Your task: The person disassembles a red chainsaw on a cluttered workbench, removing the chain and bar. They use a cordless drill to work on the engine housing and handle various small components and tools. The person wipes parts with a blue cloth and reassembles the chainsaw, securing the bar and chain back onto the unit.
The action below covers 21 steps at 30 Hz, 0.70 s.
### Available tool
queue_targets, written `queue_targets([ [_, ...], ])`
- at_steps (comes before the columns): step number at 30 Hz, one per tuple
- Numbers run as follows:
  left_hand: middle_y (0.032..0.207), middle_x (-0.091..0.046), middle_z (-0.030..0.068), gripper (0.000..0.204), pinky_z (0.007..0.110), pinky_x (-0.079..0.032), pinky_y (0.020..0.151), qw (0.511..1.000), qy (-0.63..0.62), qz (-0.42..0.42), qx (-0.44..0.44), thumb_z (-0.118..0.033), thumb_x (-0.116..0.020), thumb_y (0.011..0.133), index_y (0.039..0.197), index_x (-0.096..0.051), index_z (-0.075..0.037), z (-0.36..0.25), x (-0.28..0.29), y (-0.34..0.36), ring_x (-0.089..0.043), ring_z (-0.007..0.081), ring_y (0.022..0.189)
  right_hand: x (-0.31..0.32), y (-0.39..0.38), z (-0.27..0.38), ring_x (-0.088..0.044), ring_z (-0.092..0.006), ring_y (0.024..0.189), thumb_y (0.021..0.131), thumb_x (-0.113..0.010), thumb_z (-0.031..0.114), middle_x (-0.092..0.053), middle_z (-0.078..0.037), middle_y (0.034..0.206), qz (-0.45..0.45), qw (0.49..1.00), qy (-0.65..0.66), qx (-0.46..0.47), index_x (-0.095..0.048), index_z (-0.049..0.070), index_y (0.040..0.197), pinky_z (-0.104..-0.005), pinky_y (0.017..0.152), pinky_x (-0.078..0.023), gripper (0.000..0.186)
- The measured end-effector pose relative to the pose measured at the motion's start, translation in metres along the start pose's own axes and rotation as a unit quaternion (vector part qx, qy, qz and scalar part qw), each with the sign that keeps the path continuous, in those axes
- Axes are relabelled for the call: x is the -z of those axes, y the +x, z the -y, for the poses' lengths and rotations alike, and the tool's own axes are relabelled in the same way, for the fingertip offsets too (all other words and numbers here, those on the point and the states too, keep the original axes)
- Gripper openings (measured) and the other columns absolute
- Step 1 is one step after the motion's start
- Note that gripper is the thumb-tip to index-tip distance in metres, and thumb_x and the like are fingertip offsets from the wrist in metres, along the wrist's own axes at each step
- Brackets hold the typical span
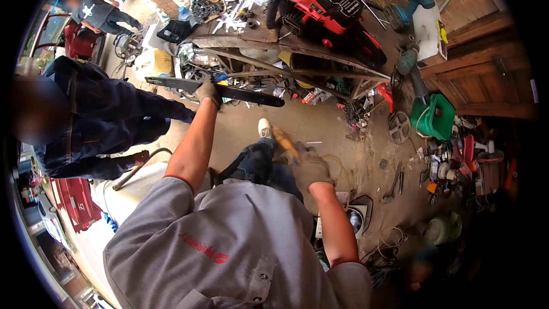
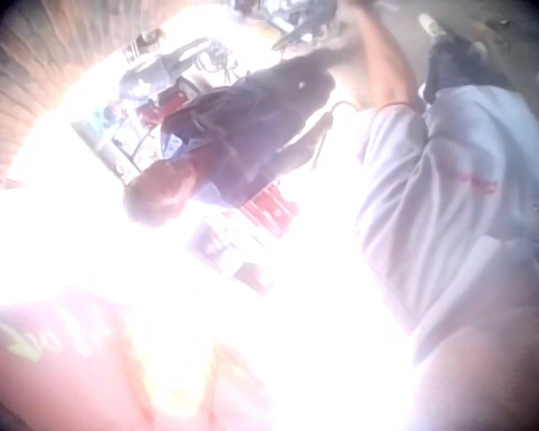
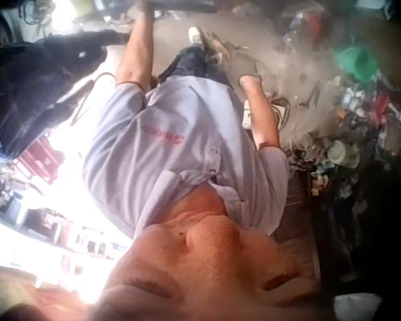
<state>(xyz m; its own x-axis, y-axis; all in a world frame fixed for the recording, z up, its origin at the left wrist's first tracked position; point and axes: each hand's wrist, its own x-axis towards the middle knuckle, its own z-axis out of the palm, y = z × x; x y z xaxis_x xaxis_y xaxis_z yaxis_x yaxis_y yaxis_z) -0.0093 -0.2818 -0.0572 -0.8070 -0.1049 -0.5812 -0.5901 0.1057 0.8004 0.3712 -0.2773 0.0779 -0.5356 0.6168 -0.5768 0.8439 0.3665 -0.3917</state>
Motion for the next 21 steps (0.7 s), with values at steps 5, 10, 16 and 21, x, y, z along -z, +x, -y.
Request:
queue_targets([
  [5,0.111,-0.070,0.0141,0.050,0.034,-0.052,0.086,0.997,-0.064,0.031,0.018,-0.028,-0.079,0.080,0.113,-0.067,0.007,0.032,-0.009,0.079,-0.067,0.0236,0.094,0.011,0.008,-0.009,-0.062,-0.0419,0.106,0.089,-0.060,0.032,-0.059,-0.025,0.122,0.008,0.996,0.046,-0.071,-0.044,0.015,0.141,-0.0483,0.089,-0.050,0.057],
  [10,0.105,-0.067,0.0058,0.028,0.034,-0.052,0.087,0.897,-0.209,0.376,0.106,-0.028,-0.061,0.093,0.113,-0.064,-0.008,0.057,0.006,0.118,-0.063,0.0216,0.091,0.039,-0.003,-0.042,-0.063,-0.0406,0.105,0.089,-0.061,0.034,-0.064,-0.023,0.115,0.005,0.994,0.105,-0.008,-0.048,0.016,0.141,-0.0455,0.091,-0.050,0.057],
  [16,0.099,-0.062,0.0093,0.041,0.051,-0.044,0.102,0.832,-0.379,0.363,0.179,-0.046,-0.053,0.095,0.098,-0.060,-0.006,0.037,0.015,0.074,-0.058,0.0273,0.096,0.097,0.018,0.019,-0.061,-0.0378,0.111,0.089,-0.061,0.032,-0.064,-0.022,0.119,0.141,0.965,0.219,-0.037,-0.053,0.012,0.135,-0.0441,0.093,-0.048,0.051],
  [21,0.094,-0.063,0.0023,0.044,0.044,-0.048,0.097,0.838,-0.361,0.379,0.153,-0.053,-0.062,0.088,0.102,-0.063,-0.011,0.038,-0.003,0.066,-0.060,0.0220,0.086,0.088,0.038,-0.007,-0.059,-0.0396,0.115,0.088,-0.061,0.033,-0.062,-0.023,0.123,0.091,0.990,0.104,0.016,-0.055,0.008,0.130,-0.0452,0.097,-0.046,0.050],
])
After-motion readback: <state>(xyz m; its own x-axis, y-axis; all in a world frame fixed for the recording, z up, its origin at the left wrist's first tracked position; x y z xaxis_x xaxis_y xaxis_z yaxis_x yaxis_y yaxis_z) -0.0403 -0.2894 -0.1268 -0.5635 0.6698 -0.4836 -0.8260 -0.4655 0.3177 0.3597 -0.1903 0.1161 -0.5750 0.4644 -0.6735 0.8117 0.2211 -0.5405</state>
